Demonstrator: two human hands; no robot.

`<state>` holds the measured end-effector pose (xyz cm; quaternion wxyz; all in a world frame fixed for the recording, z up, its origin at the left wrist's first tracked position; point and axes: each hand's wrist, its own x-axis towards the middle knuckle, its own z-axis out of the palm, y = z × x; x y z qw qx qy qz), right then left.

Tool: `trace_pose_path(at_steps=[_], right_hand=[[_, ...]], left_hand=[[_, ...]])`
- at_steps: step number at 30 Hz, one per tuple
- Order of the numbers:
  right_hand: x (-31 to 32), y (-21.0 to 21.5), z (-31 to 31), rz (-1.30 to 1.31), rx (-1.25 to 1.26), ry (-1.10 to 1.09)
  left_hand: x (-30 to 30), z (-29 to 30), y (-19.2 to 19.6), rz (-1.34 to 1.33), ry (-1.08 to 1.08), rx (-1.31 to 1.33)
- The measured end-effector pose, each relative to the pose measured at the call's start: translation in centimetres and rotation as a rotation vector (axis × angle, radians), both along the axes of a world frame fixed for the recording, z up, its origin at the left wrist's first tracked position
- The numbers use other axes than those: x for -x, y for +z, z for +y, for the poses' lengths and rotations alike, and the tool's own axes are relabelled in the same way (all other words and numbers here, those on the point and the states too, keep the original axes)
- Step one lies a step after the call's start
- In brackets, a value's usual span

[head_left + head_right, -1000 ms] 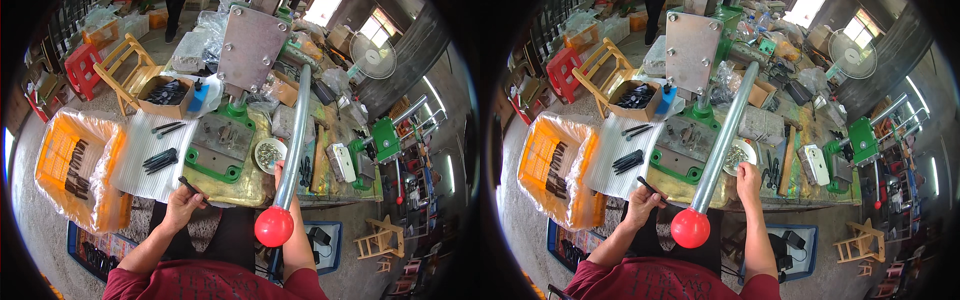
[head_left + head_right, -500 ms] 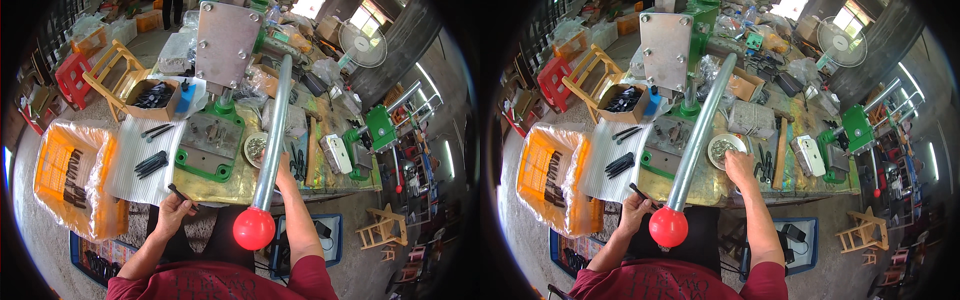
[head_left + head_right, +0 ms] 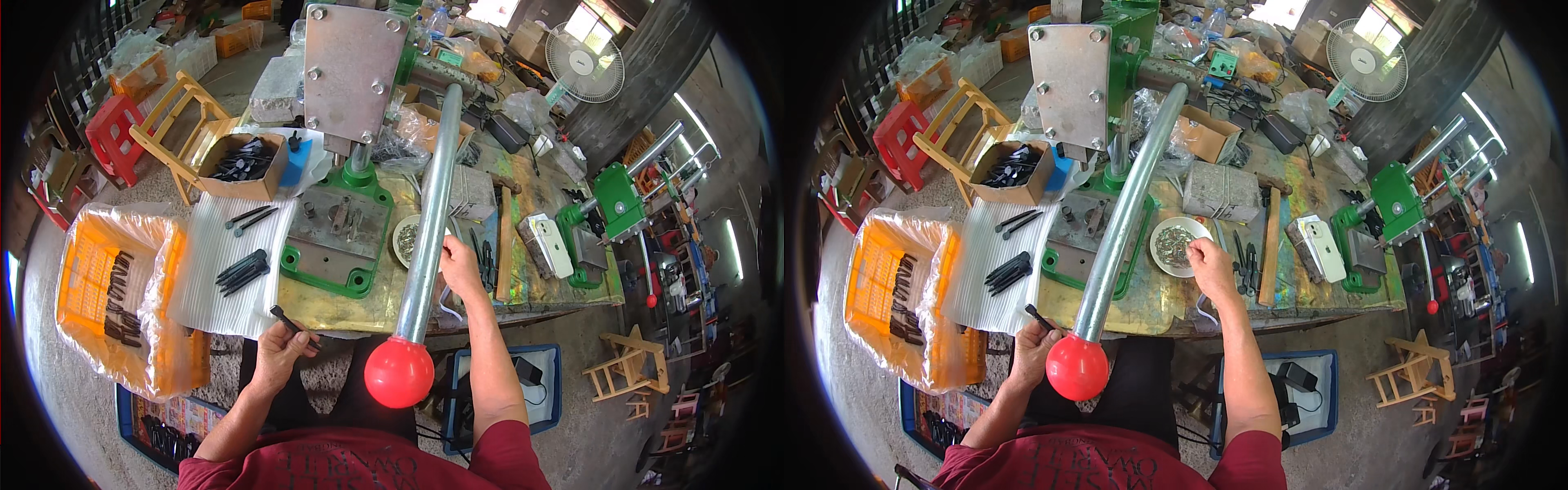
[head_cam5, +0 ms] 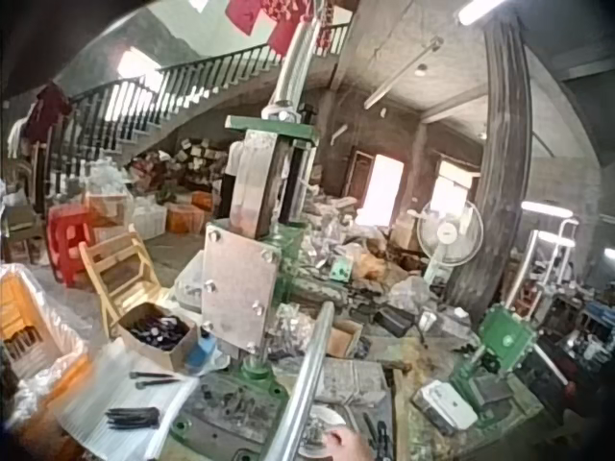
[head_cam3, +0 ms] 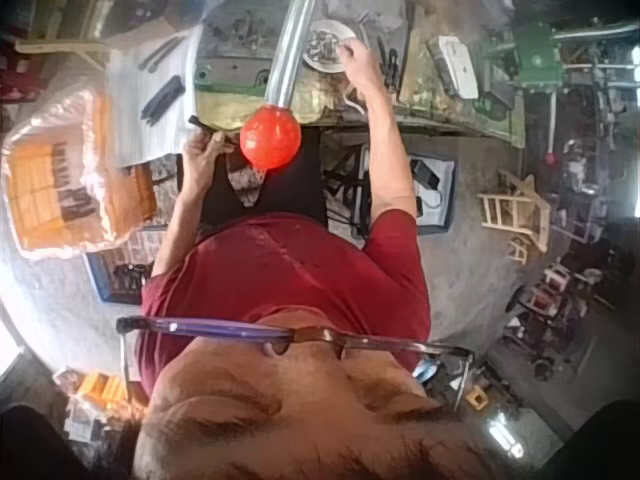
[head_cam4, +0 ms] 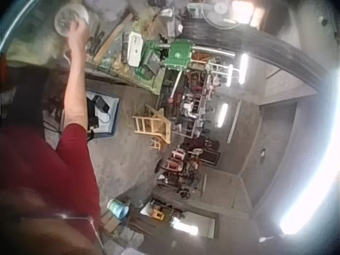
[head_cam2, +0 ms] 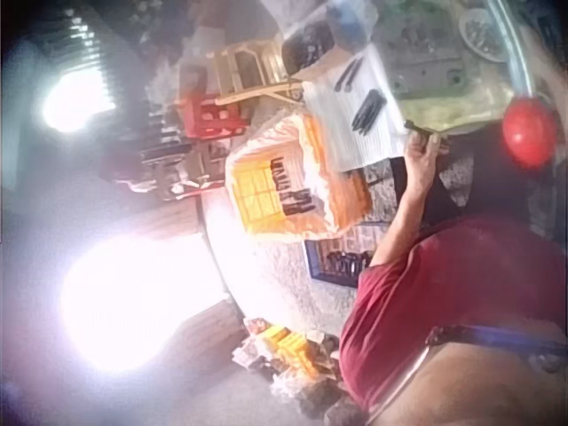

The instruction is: The person assembles small components by inserting metal pins into plastic parts and then pressing them together using a manual press machine.

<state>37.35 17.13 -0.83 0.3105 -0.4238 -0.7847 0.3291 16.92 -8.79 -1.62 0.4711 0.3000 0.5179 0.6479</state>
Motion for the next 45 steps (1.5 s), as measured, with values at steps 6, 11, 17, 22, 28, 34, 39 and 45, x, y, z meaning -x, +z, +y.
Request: trace_pose_path(at_steps=[6, 11, 17, 22, 28, 34, 39, 45], right_hand=[[0.1, 1.2, -1.6, 0.613, 0.539, 0.076], [0.4, 1.3, -2.6, 0.808, 0.603, 0.102], [0.8, 1.3, -3.3, 0.883, 0.568, 0.076], [0.9, 1.3, -3.4, 0.926, 0.527, 0.074], [1.0, 1.7, -3.8, 0.970, 0.514, 0.114], [0.7, 2.3, -4.5, 1.005, 0.565, 0.168], [1.3, 3.2, -5.6, 1.059, 0.588, 0.173], [2.1, 3.9, -7.4, 1.085, 0.701, 0.180]], left_hand=[[-0.1, -0.2, -0.1, 0.020, 0.010, 0.012], [0.0, -0.4, -0.4, 0.003, -0.003, 0.006], [-0.1, -0.6, -0.1, 0.033, -0.004, 0.040], [-0.2, -0.8, -0.3, -0.008, 0.006, 0.039], [-0.2, -0.9, -0.7, -0.015, 0.021, 0.026], [-0.3, -0.9, -0.7, -0.011, 0.010, 0.028], [-0.4, -0.8, -0.6, -0.022, -0.006, 0.025], [-0.7, -0.2, -0.2, -0.026, -0.022, -0.005]])
